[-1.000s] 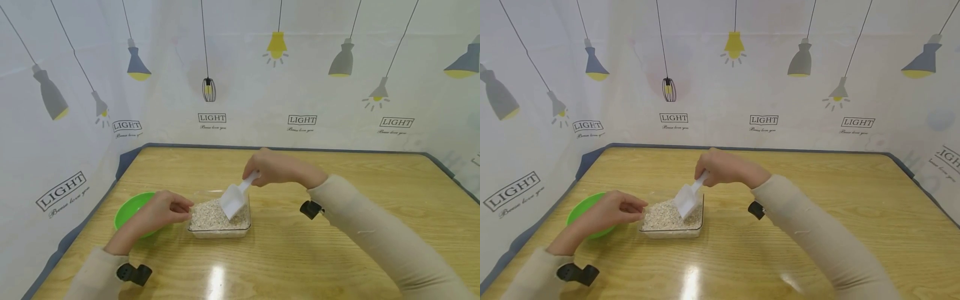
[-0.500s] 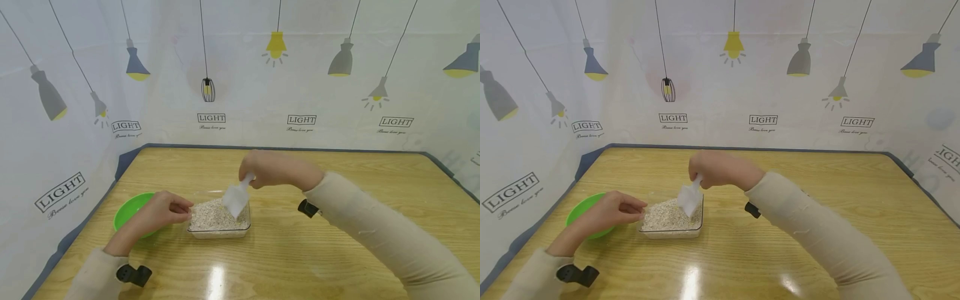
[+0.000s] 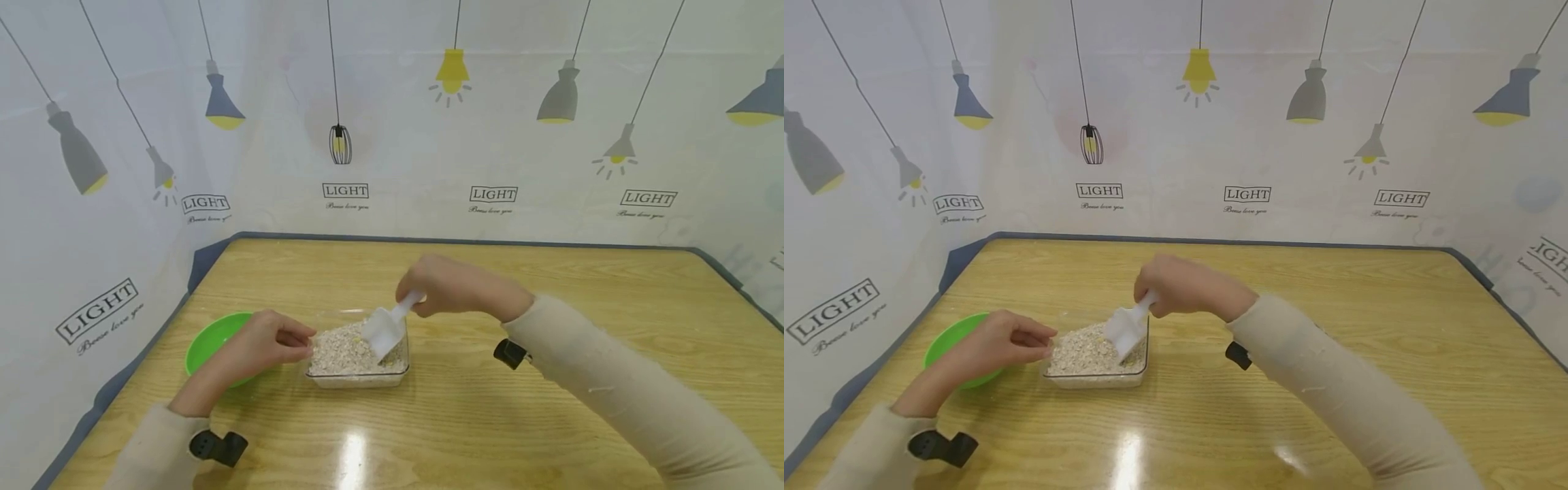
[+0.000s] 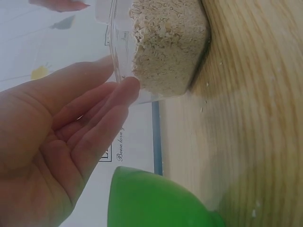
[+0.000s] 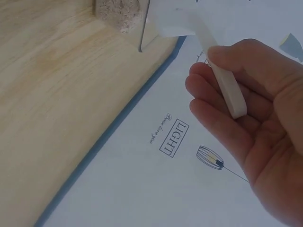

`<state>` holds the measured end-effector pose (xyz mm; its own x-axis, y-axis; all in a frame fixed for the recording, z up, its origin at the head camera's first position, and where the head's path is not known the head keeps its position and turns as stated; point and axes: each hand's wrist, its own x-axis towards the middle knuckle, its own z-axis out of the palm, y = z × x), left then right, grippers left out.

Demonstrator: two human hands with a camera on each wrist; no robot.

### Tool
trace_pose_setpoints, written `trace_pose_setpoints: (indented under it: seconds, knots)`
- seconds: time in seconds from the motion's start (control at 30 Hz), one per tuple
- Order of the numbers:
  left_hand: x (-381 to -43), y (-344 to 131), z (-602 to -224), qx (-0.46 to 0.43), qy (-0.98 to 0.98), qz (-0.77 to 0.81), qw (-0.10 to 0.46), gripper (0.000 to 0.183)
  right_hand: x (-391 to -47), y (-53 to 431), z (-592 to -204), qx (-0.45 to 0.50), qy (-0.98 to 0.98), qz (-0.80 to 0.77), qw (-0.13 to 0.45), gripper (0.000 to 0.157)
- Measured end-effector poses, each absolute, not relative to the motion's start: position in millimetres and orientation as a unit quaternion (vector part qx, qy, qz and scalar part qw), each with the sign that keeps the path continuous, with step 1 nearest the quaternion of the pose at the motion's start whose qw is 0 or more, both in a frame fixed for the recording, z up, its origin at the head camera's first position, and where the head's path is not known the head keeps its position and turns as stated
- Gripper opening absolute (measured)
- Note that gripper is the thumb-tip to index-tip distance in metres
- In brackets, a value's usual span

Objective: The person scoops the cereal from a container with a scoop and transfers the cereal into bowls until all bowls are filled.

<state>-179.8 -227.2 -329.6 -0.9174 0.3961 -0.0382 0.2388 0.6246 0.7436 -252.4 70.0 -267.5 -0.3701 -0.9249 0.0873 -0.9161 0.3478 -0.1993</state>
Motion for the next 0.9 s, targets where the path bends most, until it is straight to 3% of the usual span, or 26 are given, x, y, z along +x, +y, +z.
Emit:
trace_pose_setpoints:
  seconds: [0.5,0.9]
  knots:
    - [-178,-226,-330,0.171,0.894,0.4,0.105,0.037,-260,89,-305,-0.529,0.818,-0.226,0.027,0.02]
    - [-179,-227,-331,0.177,0.894,0.399,0.099,0.037,-257,93,-314,-0.501,0.822,-0.27,0.04,0.021]
